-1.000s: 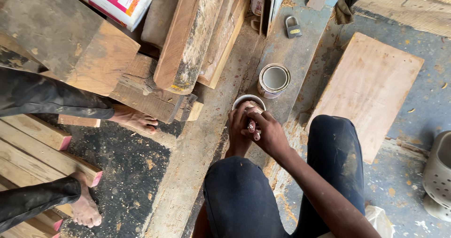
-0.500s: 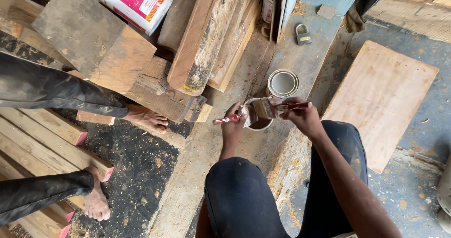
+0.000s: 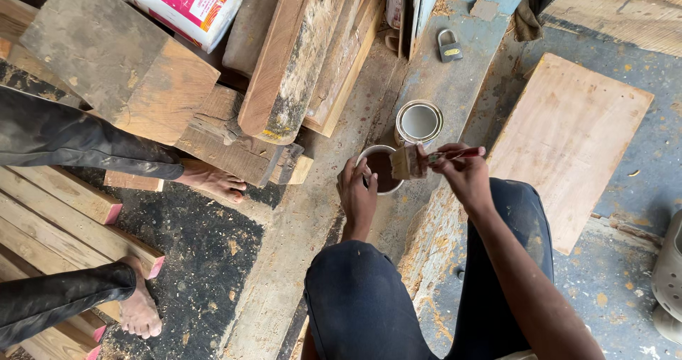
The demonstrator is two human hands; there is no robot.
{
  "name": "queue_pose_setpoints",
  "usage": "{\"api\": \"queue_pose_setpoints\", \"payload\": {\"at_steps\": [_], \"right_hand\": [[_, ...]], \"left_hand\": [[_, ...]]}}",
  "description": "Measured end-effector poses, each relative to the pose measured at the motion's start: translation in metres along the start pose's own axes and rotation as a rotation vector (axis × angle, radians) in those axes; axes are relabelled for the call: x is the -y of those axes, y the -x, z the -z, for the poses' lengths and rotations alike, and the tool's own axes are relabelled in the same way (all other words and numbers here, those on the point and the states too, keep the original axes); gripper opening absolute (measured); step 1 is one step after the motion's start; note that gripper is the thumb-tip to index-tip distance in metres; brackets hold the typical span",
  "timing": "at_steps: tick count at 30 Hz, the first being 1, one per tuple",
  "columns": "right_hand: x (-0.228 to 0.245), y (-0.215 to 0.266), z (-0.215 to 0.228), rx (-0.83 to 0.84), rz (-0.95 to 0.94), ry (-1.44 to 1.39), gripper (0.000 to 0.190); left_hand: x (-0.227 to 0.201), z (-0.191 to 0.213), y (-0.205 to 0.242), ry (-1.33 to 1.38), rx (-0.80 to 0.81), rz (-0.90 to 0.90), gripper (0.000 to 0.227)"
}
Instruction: The person applies a white substance to a wooden board using a brush, dipping the brush into a can multiple times. The person spreads the substance across the surface of the board while sitting on a concrete floor near scrap wood and nails.
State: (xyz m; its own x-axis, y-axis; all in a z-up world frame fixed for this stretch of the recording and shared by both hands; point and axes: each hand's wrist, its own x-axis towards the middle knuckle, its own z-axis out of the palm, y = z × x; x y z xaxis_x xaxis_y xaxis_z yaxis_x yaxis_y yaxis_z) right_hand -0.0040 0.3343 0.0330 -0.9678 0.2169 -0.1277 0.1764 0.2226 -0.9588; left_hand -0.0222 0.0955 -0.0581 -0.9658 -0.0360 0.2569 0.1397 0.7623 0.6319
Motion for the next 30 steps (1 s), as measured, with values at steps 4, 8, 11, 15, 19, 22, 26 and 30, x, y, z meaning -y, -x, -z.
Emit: {"api": "queue_pose_setpoints", "payload": {"at_steps": [4,8,11,15,19,22,26,30], "right_hand": [[-0.001,-0.003,0.013,0.01,-0.02,-0.193,0.021],[0.0,-0.009,0.009,0.026,-0.041,-0.273,0.021],[0.002,-0.01,0.015,-0.018,-0.069,-0.096,0.019],[0.013,-0.009,0.038,-0.064,-0.082,-0.01,0.018],[0.024,-0.004,0.038,0.057,0.11,0.055,0.023],[0.025,0.007,0.023,0.353,0.437,0.094,0.029],[0.023,0.02,0.01,0.624,0.872,0.667,0.028],[0.022,0.036,0.029,0.768,0.859,0.792,0.03]], "left_hand": [[0.004,-0.004,0.004,0.263,-0.032,0.07,0.042],[0.01,-0.007,0.004,0.359,-0.007,0.145,0.04],[0.01,-0.01,0.008,0.336,-0.009,0.183,0.037],[0.006,-0.014,0.01,0.329,-0.031,0.203,0.036],[0.007,-0.015,0.004,0.36,-0.062,0.217,0.031],[0.008,-0.018,0.008,0.312,-0.07,0.23,0.028],[0.009,-0.022,0.005,0.355,-0.072,0.23,0.032],[0.009,-0.026,0.012,0.365,-0.073,0.233,0.036]]}}
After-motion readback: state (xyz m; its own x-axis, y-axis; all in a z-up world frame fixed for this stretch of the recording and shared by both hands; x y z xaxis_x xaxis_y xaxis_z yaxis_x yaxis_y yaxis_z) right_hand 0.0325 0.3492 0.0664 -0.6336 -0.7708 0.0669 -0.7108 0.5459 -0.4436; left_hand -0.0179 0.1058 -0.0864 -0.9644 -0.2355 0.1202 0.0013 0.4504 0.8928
